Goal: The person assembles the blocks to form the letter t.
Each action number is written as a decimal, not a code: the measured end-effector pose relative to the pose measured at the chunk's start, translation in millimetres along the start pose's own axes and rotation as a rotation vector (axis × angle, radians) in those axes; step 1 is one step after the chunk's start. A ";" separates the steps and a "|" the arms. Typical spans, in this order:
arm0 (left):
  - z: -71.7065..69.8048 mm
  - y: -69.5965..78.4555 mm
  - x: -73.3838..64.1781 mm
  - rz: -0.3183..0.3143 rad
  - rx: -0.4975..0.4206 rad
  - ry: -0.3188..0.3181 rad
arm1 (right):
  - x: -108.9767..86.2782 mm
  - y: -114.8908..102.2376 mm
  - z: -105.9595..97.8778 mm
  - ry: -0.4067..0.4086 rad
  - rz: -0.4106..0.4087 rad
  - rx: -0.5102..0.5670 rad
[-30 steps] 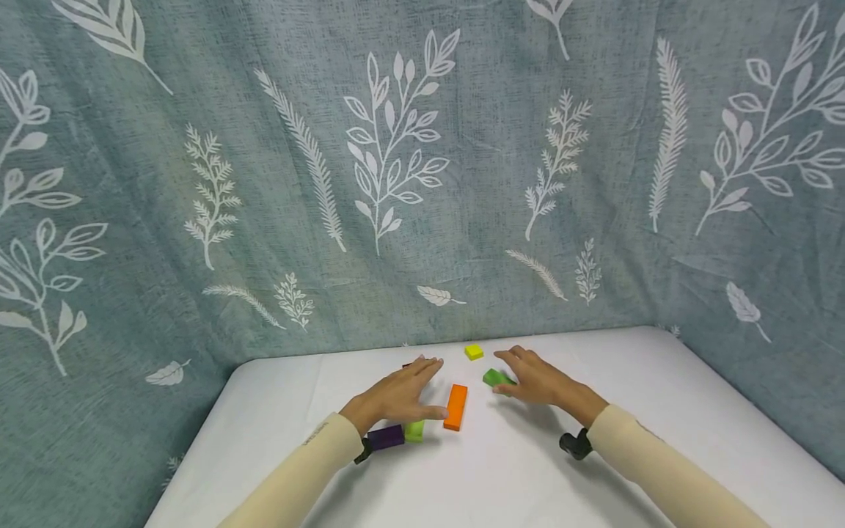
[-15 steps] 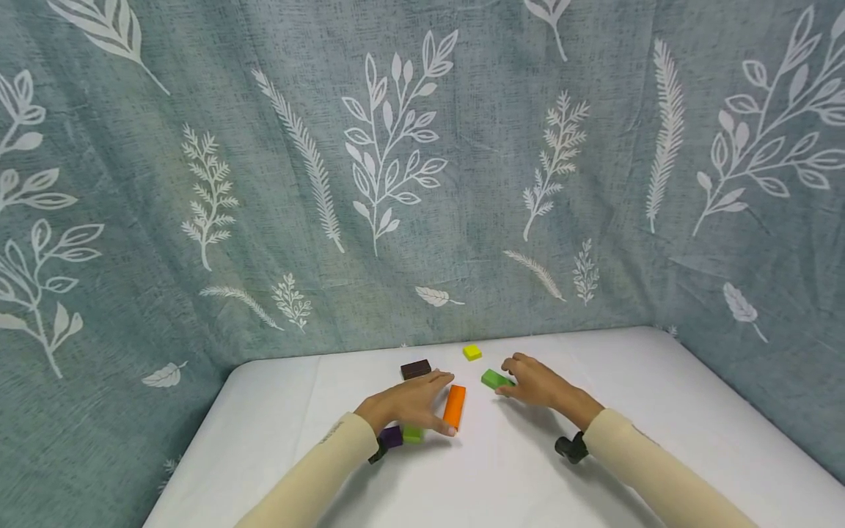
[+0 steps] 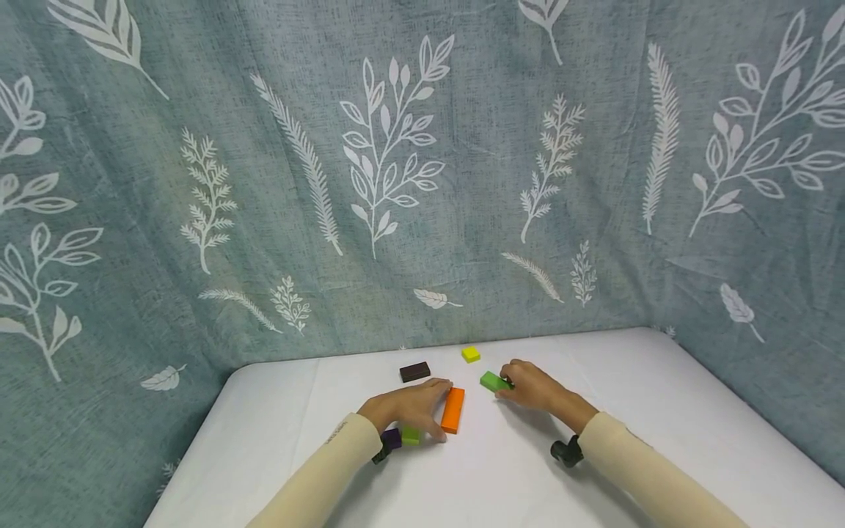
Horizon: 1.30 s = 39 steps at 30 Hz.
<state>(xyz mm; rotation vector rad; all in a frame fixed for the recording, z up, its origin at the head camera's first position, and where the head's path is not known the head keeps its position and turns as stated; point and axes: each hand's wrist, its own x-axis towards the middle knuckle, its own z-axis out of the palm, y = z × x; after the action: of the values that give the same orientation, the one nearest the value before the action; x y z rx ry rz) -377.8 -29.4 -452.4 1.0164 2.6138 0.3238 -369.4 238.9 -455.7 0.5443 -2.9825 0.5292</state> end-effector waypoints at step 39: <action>0.8 -11.9 8.8 0.048 -0.132 0.031 | 4.9 5.7 4.9 -0.015 0.016 0.023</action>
<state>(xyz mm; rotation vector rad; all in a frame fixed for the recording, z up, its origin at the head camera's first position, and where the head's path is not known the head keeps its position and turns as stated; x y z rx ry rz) -390.9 -31.9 -458.7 1.0386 2.5599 0.5202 -376.0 240.6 -461.5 0.5283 -3.0007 0.5645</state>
